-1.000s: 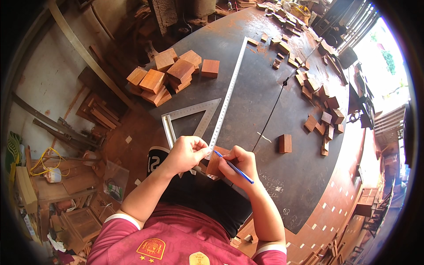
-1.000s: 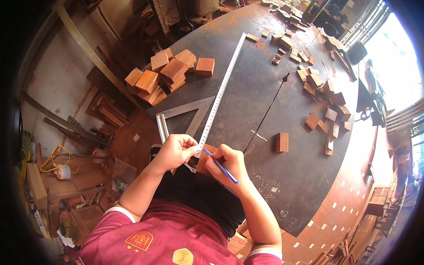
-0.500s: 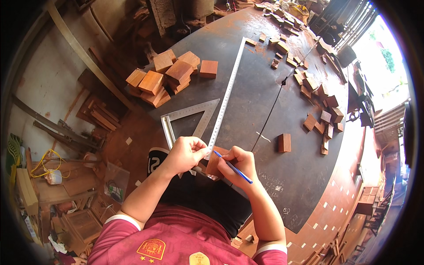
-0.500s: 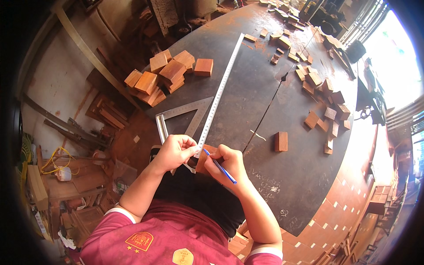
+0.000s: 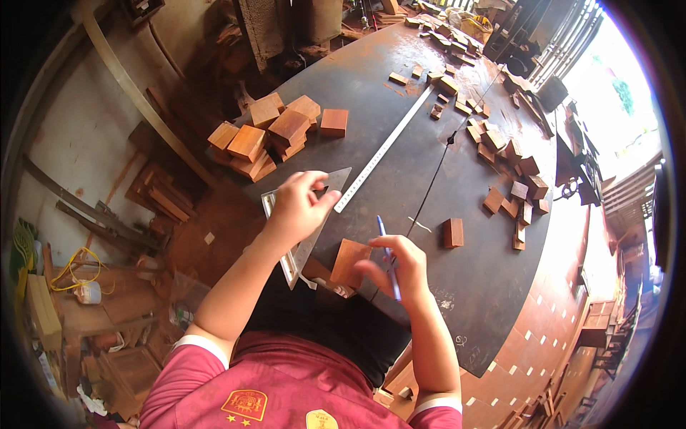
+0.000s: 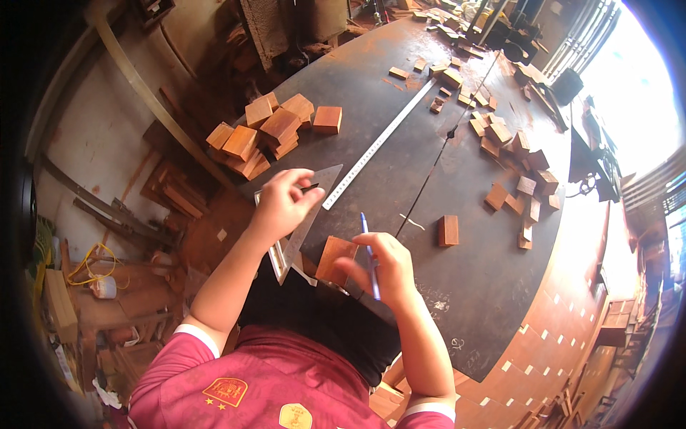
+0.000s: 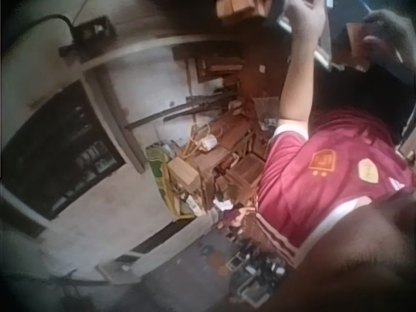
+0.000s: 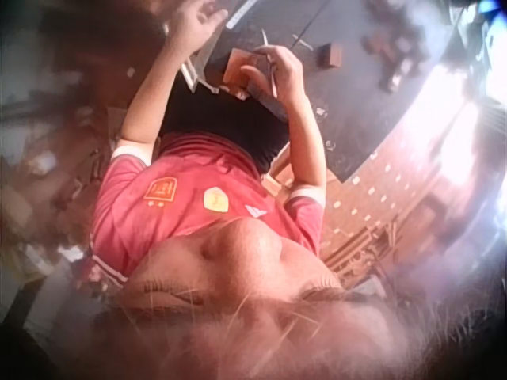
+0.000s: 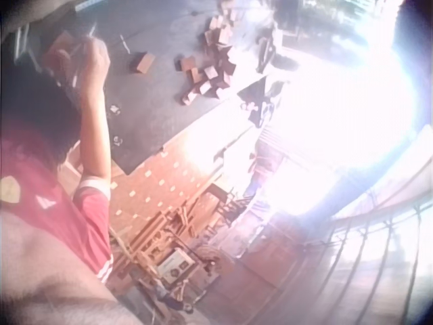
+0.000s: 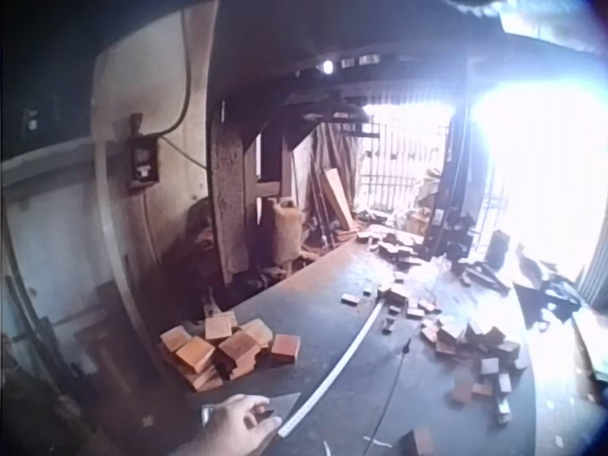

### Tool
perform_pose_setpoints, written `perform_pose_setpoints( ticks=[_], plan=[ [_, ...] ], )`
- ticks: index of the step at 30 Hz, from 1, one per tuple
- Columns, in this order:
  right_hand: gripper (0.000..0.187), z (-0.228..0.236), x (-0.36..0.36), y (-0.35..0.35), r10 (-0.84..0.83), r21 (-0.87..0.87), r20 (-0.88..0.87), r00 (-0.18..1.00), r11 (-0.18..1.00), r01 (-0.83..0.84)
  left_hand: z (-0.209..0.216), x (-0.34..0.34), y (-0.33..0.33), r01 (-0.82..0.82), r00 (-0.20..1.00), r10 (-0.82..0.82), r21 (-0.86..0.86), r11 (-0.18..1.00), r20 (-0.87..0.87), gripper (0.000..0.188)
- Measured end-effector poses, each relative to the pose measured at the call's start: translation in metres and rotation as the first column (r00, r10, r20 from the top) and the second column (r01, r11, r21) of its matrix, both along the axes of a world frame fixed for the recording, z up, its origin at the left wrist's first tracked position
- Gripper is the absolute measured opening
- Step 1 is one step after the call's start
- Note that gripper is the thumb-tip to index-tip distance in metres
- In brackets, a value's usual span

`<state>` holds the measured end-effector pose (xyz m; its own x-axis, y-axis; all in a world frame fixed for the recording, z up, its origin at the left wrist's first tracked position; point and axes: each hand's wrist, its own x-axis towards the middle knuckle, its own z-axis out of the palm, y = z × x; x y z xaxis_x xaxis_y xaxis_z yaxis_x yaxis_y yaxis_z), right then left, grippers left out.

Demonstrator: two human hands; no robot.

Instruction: The person uses a metal ruler and a set square to measure and mark lines on small wooden blocks with a blue pen. The person repeatedly picks up blocks, aligns the tools, draws lines, and places the blocks aside.

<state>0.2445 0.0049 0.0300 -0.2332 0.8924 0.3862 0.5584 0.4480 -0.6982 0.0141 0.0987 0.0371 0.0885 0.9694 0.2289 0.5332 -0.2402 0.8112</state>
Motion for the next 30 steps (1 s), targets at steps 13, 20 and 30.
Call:
perform_pose_setpoints(
  ticks=[13, 20, 30],
  plan=[
    [0.088, 0.007, -0.009, -0.009, 0.046, -0.046, 0.168, 0.985, 0.998, -0.039, -0.059, -0.089, -0.083, 0.133, 0.837, 0.253, -0.629, 0.766, 0.485, 0.043],
    [0.086, -0.001, 0.01, -0.005, 0.049, -0.128, 0.057, 0.997, 0.991, -0.042, -0.048, -0.072, -0.09, 0.234, 0.746, 0.236, -0.576, 0.783, 0.623, 0.016],
    [0.071, -0.014, 0.001, -0.004, 0.057, -0.127, 0.033, 0.998, 0.991, -0.053, -0.022, -0.051, -0.128, 0.227, 0.644, 0.168, -0.396, 0.89, 0.747, 0.016]
  ],
)
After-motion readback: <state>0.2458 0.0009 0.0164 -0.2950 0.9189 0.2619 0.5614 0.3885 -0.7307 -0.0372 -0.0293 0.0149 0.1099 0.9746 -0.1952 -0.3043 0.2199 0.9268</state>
